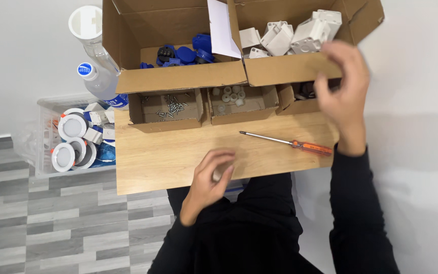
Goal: The person uses a screwdriver to tighten a screw on a white electrical box with a blue cover. They then remove the blue cover, place it in a cardboard box, and pick up a new white box to repeat the process.
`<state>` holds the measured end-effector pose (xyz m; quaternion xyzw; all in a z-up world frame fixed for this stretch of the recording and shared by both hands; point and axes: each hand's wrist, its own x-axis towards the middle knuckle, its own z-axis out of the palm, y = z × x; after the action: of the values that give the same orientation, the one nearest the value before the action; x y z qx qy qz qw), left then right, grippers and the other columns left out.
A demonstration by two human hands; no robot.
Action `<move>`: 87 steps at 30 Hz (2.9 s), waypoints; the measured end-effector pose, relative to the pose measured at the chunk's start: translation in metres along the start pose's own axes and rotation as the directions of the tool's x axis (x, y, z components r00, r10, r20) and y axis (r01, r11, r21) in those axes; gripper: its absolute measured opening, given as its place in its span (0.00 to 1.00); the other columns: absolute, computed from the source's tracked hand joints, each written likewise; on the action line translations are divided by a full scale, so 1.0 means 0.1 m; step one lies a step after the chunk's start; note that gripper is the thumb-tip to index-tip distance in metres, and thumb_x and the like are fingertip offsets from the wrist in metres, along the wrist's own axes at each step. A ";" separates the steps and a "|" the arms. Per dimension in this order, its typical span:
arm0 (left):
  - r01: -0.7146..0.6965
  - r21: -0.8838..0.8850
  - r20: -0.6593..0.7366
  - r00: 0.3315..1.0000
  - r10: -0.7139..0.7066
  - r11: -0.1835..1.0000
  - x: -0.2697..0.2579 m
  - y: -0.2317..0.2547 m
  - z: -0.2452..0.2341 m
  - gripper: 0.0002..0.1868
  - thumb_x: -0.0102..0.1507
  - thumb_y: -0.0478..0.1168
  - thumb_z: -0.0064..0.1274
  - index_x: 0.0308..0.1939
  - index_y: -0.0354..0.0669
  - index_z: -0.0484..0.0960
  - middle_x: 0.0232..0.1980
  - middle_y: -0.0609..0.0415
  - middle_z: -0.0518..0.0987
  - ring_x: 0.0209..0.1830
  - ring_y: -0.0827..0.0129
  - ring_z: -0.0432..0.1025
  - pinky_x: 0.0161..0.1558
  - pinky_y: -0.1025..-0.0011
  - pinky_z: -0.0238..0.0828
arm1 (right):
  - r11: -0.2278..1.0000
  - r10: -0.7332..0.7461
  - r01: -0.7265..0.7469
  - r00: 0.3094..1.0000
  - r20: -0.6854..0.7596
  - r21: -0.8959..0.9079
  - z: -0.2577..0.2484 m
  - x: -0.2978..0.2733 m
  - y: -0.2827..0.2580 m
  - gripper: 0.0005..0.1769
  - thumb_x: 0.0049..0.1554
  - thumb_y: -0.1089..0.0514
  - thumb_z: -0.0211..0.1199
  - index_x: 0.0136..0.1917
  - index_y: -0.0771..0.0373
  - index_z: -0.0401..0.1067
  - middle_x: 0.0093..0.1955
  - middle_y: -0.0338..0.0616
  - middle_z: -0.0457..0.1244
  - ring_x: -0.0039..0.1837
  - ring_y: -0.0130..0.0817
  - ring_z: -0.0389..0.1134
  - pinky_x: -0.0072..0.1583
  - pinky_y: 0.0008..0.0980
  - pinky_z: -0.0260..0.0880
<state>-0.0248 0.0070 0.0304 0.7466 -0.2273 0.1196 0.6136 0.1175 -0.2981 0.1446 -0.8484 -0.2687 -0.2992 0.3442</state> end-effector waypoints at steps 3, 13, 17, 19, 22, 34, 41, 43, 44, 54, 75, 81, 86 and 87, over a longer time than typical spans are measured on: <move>0.039 -0.123 0.138 0.990 -0.022 0.992 -0.16 0.17 -0.24 0.10 0.72 0.34 0.55 0.57 0.35 0.82 0.59 0.43 0.81 0.54 0.58 0.79 0.57 0.65 0.81 | 0.996 0.005 -0.010 0.999 0.053 0.093 0.15 -0.32 -0.38 0.15 0.67 0.73 0.55 0.67 0.75 0.71 0.68 0.64 0.66 0.72 0.60 0.68 0.74 0.52 0.70; 0.714 0.204 0.744 0.331 -0.580 0.669 -1.36 -0.94 -1.32 0.19 0.69 0.52 0.59 0.63 0.57 0.85 0.60 0.59 0.90 0.58 0.69 0.86 0.59 0.69 0.87 | 0.791 -0.011 -0.300 0.864 0.503 0.533 1.12 -1.18 -1.05 0.13 0.63 0.74 0.60 0.58 0.65 0.80 0.58 0.47 0.73 0.57 0.35 0.76 0.44 0.18 0.79; 0.875 0.233 0.259 0.364 -0.895 0.424 -1.57 -1.28 -1.97 0.21 0.64 0.39 0.60 0.58 0.31 0.91 0.51 0.23 0.89 0.57 0.30 0.83 0.56 0.40 0.80 | 0.780 0.021 -0.319 0.873 0.488 0.538 1.28 -1.28 -0.96 0.14 0.62 0.69 0.63 0.57 0.59 0.84 0.56 0.45 0.77 0.55 0.44 0.80 0.57 0.43 0.80; 0.854 0.241 -0.202 0.509 -0.837 0.462 -1.88 -1.66 -2.33 0.36 0.57 0.31 0.59 0.70 0.18 0.76 0.58 0.16 0.82 0.63 0.21 0.76 0.59 0.29 0.72 | 0.839 0.025 -0.285 0.872 0.489 0.464 1.32 -1.32 -0.94 0.11 0.62 0.66 0.66 0.57 0.60 0.83 0.56 0.45 0.76 0.56 0.44 0.79 0.56 0.41 0.80; 0.763 0.298 -0.493 0.637 -0.592 0.573 -2.07 -2.06 -2.51 0.18 0.71 0.41 0.66 0.61 0.34 0.86 0.54 0.34 0.85 0.60 0.37 0.80 0.54 0.41 0.79 | 0.851 0.039 -0.274 0.883 0.467 0.448 1.34 -1.27 -0.99 0.11 0.61 0.68 0.67 0.54 0.61 0.84 0.54 0.45 0.77 0.55 0.47 0.79 0.58 0.45 0.80; 0.862 0.382 -0.539 0.502 -0.677 0.334 -1.27 -3.61 -2.42 0.45 0.60 0.69 0.70 0.74 0.60 0.70 0.75 0.47 0.68 0.73 0.39 0.73 0.70 0.41 0.73 | 0.884 0.012 -0.208 0.906 0.424 0.419 1.49 -1.30 -1.02 0.08 0.64 0.73 0.66 0.51 0.67 0.84 0.44 0.48 0.75 0.48 0.46 0.78 0.55 0.43 0.78; 0.853 0.510 -0.402 0.349 -0.846 0.110 -1.21 -4.45 -2.16 0.48 0.61 0.70 0.61 0.78 0.56 0.63 0.76 0.34 0.68 0.65 0.26 0.76 0.62 0.29 0.73 | 0.888 0.047 -0.226 0.910 0.412 0.399 1.49 -1.30 -1.02 0.07 0.64 0.72 0.66 0.50 0.67 0.84 0.44 0.50 0.75 0.47 0.45 0.78 0.56 0.41 0.78; 0.885 0.443 -0.297 0.299 -0.907 0.146 -1.20 -4.77 -2.07 0.38 0.76 0.57 0.29 0.84 0.38 0.48 0.78 0.27 0.67 0.75 0.18 0.66 0.71 0.16 0.50 | 0.887 0.022 -0.198 0.921 0.390 0.417 1.50 -1.31 -0.98 0.06 0.63 0.71 0.67 0.49 0.67 0.84 0.43 0.47 0.75 0.45 0.44 0.78 0.53 0.41 0.78; 0.874 0.458 -0.280 0.314 -0.907 0.162 -1.31 -4.56 -2.16 0.38 0.76 0.57 0.29 0.84 0.38 0.48 0.78 0.27 0.67 0.75 0.18 0.66 0.71 0.16 0.50 | 0.894 0.038 -0.201 0.925 0.378 0.401 1.51 -1.30 -0.99 0.06 0.63 0.71 0.67 0.49 0.67 0.84 0.43 0.47 0.75 0.45 0.44 0.78 0.53 0.41 0.78; 0.829 0.485 -0.409 0.498 -0.765 0.280 -0.73 -3.96 -2.21 0.31 0.73 0.48 0.42 0.76 0.34 0.61 0.68 0.24 0.73 0.66 0.18 0.70 0.65 0.21 0.59 | 0.885 0.106 -0.271 0.909 0.404 0.378 1.44 -1.21 -1.07 0.10 0.62 0.71 0.65 0.49 0.61 0.85 0.43 0.42 0.76 0.45 0.43 0.79 0.50 0.40 0.79; 0.619 0.215 -0.706 0.633 -0.318 0.756 -1.14 -1.64 -2.48 0.41 0.59 0.30 0.82 0.64 0.20 0.67 0.57 0.16 0.72 0.58 0.21 0.73 0.51 0.36 0.79 | 0.796 0.094 -0.323 0.901 0.423 0.512 1.37 -1.23 -0.93 0.11 0.63 0.70 0.62 0.54 0.64 0.83 0.47 0.47 0.76 0.49 0.45 0.79 0.51 0.43 0.81; 0.425 0.176 -0.716 0.674 -0.181 0.888 -0.88 -0.34 -2.16 0.40 0.61 0.31 0.72 0.73 0.39 0.65 0.73 0.37 0.71 0.72 0.54 0.71 0.67 0.61 0.74 | 0.837 -0.008 -0.218 0.912 0.409 0.501 1.36 -1.27 -0.91 0.08 0.63 0.73 0.62 0.54 0.70 0.79 0.53 0.49 0.73 0.56 0.41 0.76 0.59 0.32 0.80; 0.268 0.226 -0.563 0.820 -0.099 0.936 -0.82 -0.17 -1.71 0.47 0.55 0.34 0.72 0.77 0.34 0.67 0.75 0.37 0.71 0.76 0.53 0.68 0.78 0.59 0.67 | 0.830 0.013 -0.226 0.922 0.387 0.510 1.33 -1.26 -0.95 0.06 0.63 0.73 0.63 0.53 0.71 0.78 0.52 0.49 0.73 0.55 0.41 0.76 0.59 0.32 0.80; 0.286 0.268 -0.479 0.868 -0.131 0.920 -0.71 -0.07 -1.55 0.45 0.53 0.38 0.75 0.71 0.36 0.71 0.69 0.41 0.73 0.70 0.54 0.70 0.72 0.61 0.68 | 0.835 0.016 -0.220 0.926 0.377 0.505 1.33 -1.28 -0.94 0.06 0.64 0.72 0.64 0.54 0.70 0.79 0.53 0.48 0.73 0.56 0.41 0.76 0.61 0.34 0.80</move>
<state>-0.0675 0.1723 0.0258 0.8105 0.0279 0.2581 0.5250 0.0121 -0.1730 0.0182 -0.7725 -0.3458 -0.0300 0.5317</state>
